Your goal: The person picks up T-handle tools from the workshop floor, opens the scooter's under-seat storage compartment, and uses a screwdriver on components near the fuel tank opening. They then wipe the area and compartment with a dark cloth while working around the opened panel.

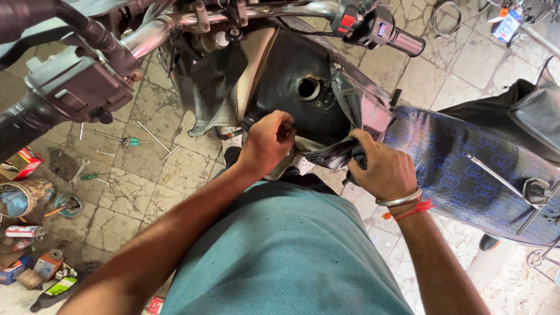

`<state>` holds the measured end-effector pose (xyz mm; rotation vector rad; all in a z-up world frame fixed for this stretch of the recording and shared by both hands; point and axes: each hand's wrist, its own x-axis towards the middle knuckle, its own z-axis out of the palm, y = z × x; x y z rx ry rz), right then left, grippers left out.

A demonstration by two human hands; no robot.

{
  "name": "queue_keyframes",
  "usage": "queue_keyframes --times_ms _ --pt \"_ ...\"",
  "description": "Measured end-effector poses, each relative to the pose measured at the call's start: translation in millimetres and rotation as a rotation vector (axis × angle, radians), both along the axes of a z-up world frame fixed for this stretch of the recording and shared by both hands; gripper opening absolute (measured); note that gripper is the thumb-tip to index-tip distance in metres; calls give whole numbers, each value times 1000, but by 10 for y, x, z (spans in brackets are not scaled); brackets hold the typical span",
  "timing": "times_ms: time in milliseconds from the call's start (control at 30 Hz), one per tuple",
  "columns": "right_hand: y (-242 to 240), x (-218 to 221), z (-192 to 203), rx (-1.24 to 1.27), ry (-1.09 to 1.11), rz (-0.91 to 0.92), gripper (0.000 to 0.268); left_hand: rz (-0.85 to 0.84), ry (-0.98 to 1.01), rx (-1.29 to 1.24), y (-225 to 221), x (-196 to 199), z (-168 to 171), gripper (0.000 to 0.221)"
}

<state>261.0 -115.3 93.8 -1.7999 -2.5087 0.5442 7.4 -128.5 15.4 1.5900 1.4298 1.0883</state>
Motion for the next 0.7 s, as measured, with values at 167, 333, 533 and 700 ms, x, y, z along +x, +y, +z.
queue_keyframes --times_ms 167,333,533,700 --pt "5 19 11 -10 -9 1 47 -13 -43 150 251 101 27 20" --pt "28 22 13 3 27 -9 48 -60 126 282 460 276 23 16" --pt "28 48 46 -28 -18 -56 47 -76 150 214 595 402 -72 17" --pt "28 53 28 1 34 -48 45 -79 338 310 761 446 -75 20"
